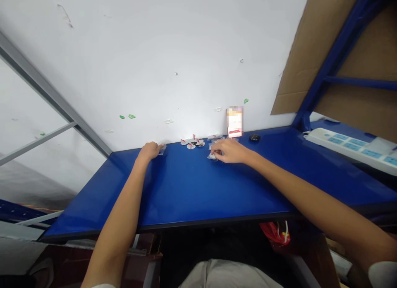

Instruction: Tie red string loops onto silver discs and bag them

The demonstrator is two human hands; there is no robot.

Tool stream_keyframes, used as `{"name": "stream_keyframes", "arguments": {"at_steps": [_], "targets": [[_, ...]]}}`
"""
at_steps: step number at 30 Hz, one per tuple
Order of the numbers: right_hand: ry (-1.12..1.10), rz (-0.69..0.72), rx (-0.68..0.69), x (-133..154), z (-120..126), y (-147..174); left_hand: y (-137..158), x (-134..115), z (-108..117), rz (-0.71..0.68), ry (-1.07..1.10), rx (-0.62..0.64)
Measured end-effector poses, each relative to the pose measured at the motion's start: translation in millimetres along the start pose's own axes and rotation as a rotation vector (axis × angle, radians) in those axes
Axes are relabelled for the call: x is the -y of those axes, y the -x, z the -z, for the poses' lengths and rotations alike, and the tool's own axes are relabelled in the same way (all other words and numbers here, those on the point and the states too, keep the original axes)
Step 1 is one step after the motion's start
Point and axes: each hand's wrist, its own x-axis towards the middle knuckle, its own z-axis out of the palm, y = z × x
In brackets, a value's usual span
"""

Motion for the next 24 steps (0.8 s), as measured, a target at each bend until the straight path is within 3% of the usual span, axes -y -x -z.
{"name": "stream_keyframes", "arguments": {"at_steps": [15, 24], "targets": [[-0.01, -0.007, 0.01, 0.4, -0.1, 0.0, 9.0, 6.0, 10.1, -0.083, 0.006, 0.083], [-0.01, -0.013, 0.014, 2.0, 1.3, 0.3, 7.6, 18.0, 11.9, -0.123, 0.051, -0.101]]}}
